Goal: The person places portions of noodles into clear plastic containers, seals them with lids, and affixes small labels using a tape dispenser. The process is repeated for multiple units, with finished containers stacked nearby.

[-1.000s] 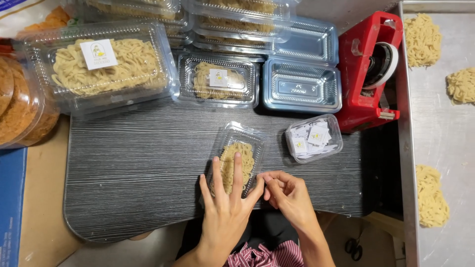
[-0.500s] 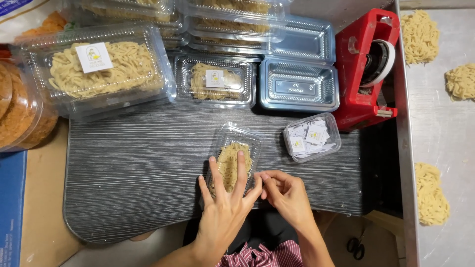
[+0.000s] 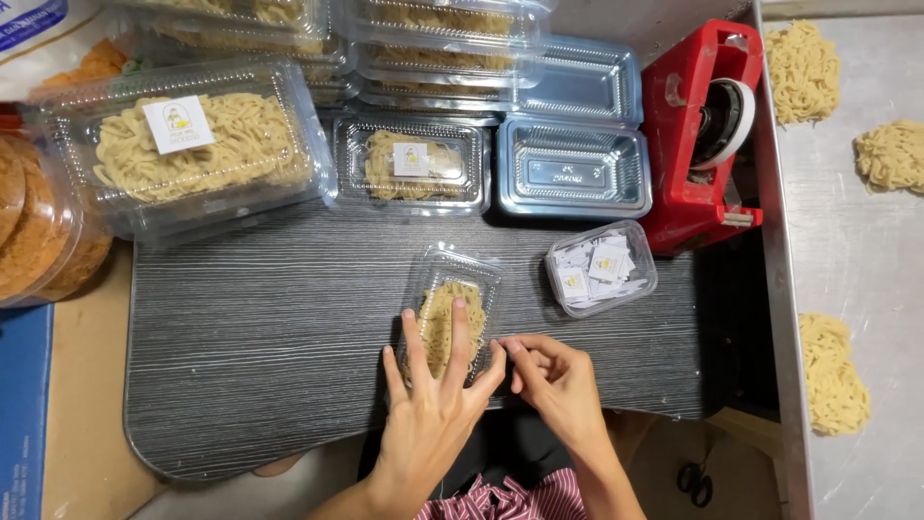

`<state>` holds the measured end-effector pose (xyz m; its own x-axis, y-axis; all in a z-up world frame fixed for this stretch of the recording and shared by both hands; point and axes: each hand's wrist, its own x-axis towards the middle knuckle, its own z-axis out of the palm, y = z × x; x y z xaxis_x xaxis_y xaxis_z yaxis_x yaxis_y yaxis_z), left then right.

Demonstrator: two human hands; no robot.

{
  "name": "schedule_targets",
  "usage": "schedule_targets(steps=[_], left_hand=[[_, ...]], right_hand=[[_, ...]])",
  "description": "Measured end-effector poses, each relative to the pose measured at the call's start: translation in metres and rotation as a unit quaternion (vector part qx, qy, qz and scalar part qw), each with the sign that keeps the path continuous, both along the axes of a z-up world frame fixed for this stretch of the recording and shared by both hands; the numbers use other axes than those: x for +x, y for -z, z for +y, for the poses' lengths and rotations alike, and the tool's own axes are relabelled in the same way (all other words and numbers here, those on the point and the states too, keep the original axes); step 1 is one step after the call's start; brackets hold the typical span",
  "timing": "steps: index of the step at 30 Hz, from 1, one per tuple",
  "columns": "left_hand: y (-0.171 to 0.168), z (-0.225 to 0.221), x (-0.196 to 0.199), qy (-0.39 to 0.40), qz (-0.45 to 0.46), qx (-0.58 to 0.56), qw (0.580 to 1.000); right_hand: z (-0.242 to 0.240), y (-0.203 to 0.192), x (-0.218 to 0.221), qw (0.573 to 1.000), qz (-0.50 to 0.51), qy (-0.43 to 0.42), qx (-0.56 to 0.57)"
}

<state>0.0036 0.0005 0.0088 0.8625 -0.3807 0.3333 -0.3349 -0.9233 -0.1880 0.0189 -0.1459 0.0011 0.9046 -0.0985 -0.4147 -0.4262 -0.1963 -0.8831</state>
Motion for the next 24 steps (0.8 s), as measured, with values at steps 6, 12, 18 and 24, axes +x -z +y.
schedule_targets(steps=[6,12,18,24], left_hand=[[0.007,0.004,-0.002,0.019,0.013,-0.044,0.999],[0.012,0.003,-0.011,-0.029,-0.013,-0.105,0.994],[0.009,-0.02,-0.01,-0.047,0.103,-0.199,0.973],[-0.048,-0.055,0.055,0.14,0.191,-0.385,0.892]], right_hand=[[0.0,0.005,0.007,0.996,0.027,-0.005,0.089],[0.006,-0.02,0.021,0.99,-0.028,-0.066,-0.124],[-0.02,-0.056,0.018,0.935,-0.226,0.132,-0.24],[-0.06,-0.035,0.016,0.898,-0.286,0.253,-0.218]])
